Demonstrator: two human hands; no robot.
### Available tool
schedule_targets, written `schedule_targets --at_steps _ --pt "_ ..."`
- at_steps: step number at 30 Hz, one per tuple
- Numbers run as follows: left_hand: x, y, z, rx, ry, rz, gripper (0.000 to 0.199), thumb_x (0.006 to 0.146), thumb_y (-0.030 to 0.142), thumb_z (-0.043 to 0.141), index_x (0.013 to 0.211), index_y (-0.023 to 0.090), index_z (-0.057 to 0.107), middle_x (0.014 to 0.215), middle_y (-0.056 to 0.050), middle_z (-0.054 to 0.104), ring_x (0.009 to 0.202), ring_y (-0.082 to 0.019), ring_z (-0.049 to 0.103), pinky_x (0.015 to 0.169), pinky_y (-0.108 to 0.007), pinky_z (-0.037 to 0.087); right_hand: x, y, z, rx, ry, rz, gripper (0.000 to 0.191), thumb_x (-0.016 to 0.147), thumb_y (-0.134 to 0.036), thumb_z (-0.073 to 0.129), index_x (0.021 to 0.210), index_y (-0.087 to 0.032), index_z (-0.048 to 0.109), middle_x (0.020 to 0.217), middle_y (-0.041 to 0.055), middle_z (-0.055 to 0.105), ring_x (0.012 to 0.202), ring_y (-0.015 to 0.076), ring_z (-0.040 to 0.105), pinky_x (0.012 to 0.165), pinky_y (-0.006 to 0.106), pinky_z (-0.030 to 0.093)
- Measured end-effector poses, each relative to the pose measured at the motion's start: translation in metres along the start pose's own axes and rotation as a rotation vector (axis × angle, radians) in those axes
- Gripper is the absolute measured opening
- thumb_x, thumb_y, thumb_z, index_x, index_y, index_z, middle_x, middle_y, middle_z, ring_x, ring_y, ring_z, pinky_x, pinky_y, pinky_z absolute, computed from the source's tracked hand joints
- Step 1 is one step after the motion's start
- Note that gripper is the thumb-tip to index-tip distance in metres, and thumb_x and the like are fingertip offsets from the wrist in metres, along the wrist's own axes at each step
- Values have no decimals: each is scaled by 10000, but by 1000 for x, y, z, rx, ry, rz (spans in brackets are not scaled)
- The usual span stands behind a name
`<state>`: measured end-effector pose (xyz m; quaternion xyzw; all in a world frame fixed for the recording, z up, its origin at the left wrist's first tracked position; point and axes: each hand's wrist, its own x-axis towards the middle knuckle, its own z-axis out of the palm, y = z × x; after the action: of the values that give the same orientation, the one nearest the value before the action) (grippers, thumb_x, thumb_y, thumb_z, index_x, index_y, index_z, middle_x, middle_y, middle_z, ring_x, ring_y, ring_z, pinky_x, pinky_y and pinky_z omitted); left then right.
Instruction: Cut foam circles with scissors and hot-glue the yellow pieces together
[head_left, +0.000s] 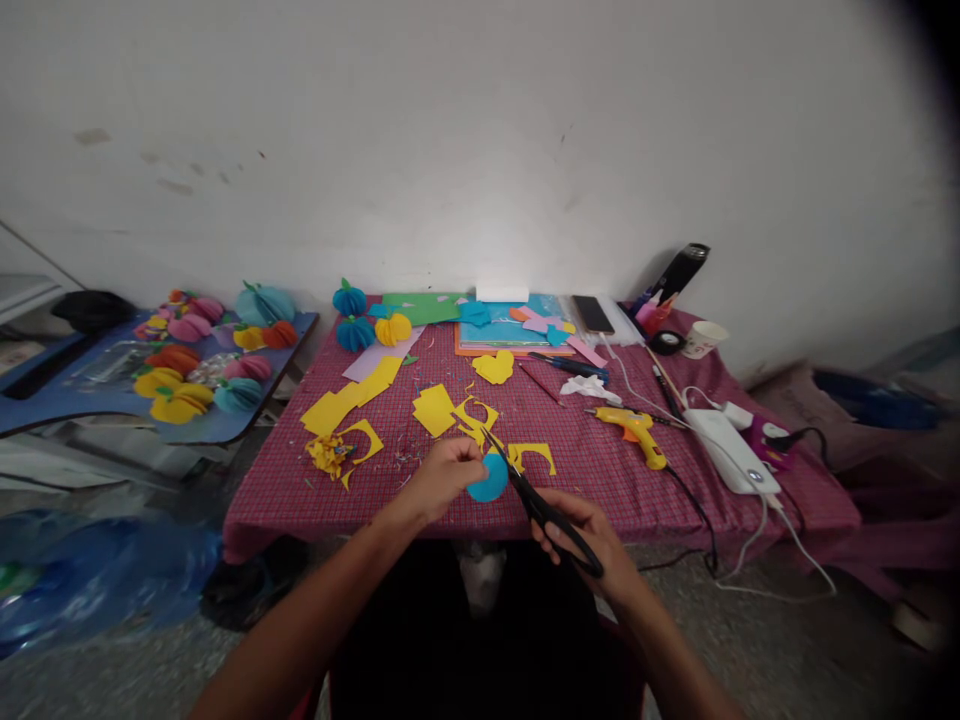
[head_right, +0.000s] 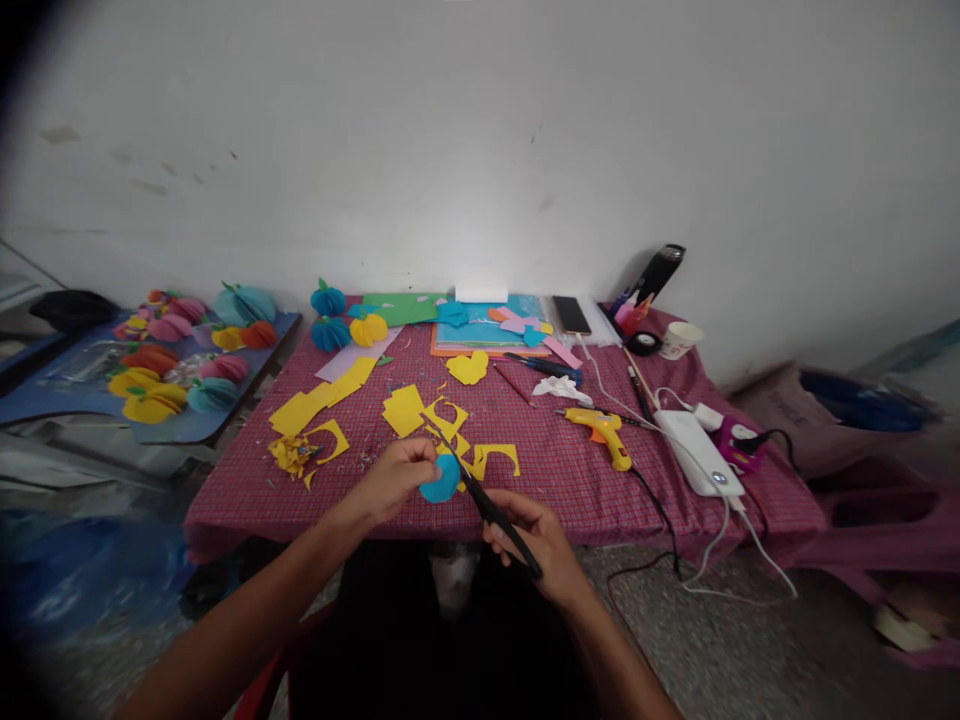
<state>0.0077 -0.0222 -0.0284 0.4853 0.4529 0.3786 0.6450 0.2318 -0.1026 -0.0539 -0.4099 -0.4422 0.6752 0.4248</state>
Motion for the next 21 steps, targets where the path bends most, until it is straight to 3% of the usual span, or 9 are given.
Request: schedule_targets --at_steps 11,21 --pt "1 8 -8 16 -100 -64 158 599 207 644 609 174 490 545 56 479 508 -82 423 505 -214 299 -1 -6 -7 -83 -55 35 438 822 -354 745 1223 -200 664 780 21 636 586 98 526 488 192 421" --pt "1 12 -9 52 -134 -58 153 603 220 641 607 173 495 558 51 479 516 -85 430 507 -218 307 -3 -8 -6 -18 -76 33 449 808 -351 746 1218 -189 661 809 38 654 644 121 559 530 209 441"
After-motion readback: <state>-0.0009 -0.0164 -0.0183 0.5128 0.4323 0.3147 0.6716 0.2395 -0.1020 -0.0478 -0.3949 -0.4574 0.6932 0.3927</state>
